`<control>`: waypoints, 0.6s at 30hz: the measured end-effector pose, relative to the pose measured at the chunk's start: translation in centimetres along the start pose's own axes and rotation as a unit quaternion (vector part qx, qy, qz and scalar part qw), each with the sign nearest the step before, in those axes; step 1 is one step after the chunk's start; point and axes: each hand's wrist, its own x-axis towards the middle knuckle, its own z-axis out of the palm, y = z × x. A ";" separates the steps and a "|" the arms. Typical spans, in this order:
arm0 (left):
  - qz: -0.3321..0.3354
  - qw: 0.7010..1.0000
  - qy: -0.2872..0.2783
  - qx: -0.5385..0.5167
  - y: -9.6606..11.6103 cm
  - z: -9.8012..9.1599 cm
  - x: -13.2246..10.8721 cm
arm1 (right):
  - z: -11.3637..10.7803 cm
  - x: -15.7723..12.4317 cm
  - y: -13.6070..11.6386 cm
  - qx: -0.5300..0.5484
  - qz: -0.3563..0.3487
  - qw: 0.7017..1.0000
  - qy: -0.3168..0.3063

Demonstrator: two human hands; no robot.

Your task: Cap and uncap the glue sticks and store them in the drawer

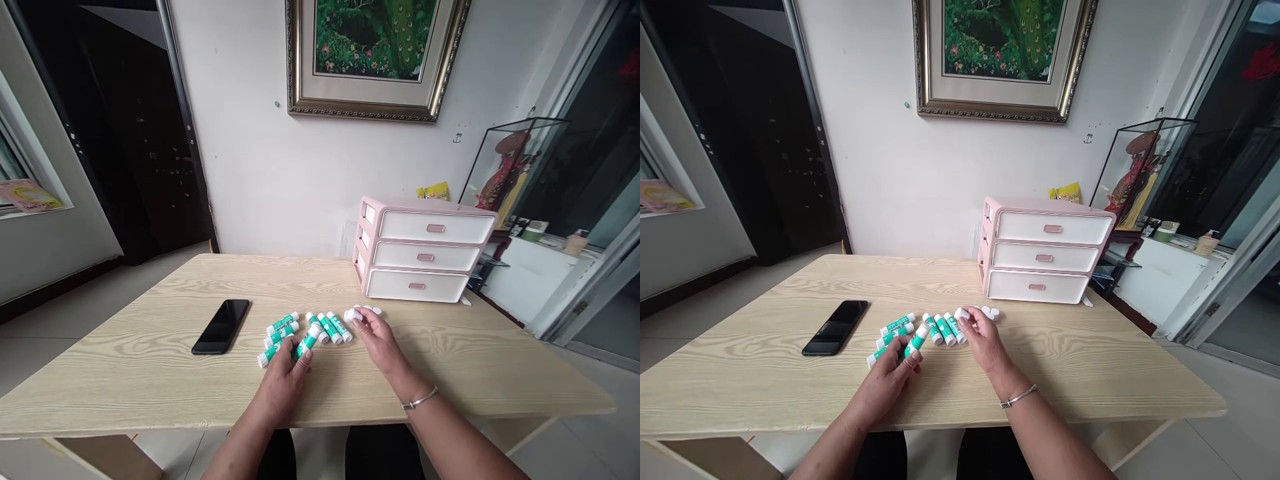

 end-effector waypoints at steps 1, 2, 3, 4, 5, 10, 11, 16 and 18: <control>-0.005 0.999 -0.020 -0.035 0.3 0.1 0.2 | 0.6 0.4 -0.4 0.045 0.011 0.999 -0.017; -0.010 0.997 -0.034 -0.062 0.5 0.2 0.4 | 1.0 0.9 -0.7 0.084 0.022 0.996 -0.032; -0.015 0.996 -0.042 -0.083 0.6 0.3 0.7 | 1.4 1.4 -0.7 0.115 0.031 0.992 -0.043; -0.020 0.994 -0.046 -0.096 0.7 0.5 0.9 | 1.7 1.9 -0.6 0.139 0.038 0.988 -0.050; -0.023 0.993 -0.046 -0.105 0.7 0.6 1.1 | 2.0 2.3 -0.4 0.155 0.043 0.985 -0.056; -0.016 0.990 -0.057 -0.124 0.5 0.8 1.2 | 2.4 3.2 1.6 0.207 0.075 0.971 -0.091; -0.012 0.991 -0.059 -0.121 0.6 0.7 1.1 | 2.4 3.1 1.8 0.217 0.083 0.967 -0.102; -0.021 0.994 -0.061 -0.087 1.6 0.3 0.6 | 2.5 2.0 1.2 0.244 0.108 0.952 -0.150; -0.023 0.995 -0.061 -0.078 1.8 0.3 0.6 | 2.7 1.6 0.9 0.250 0.106 0.948 -0.168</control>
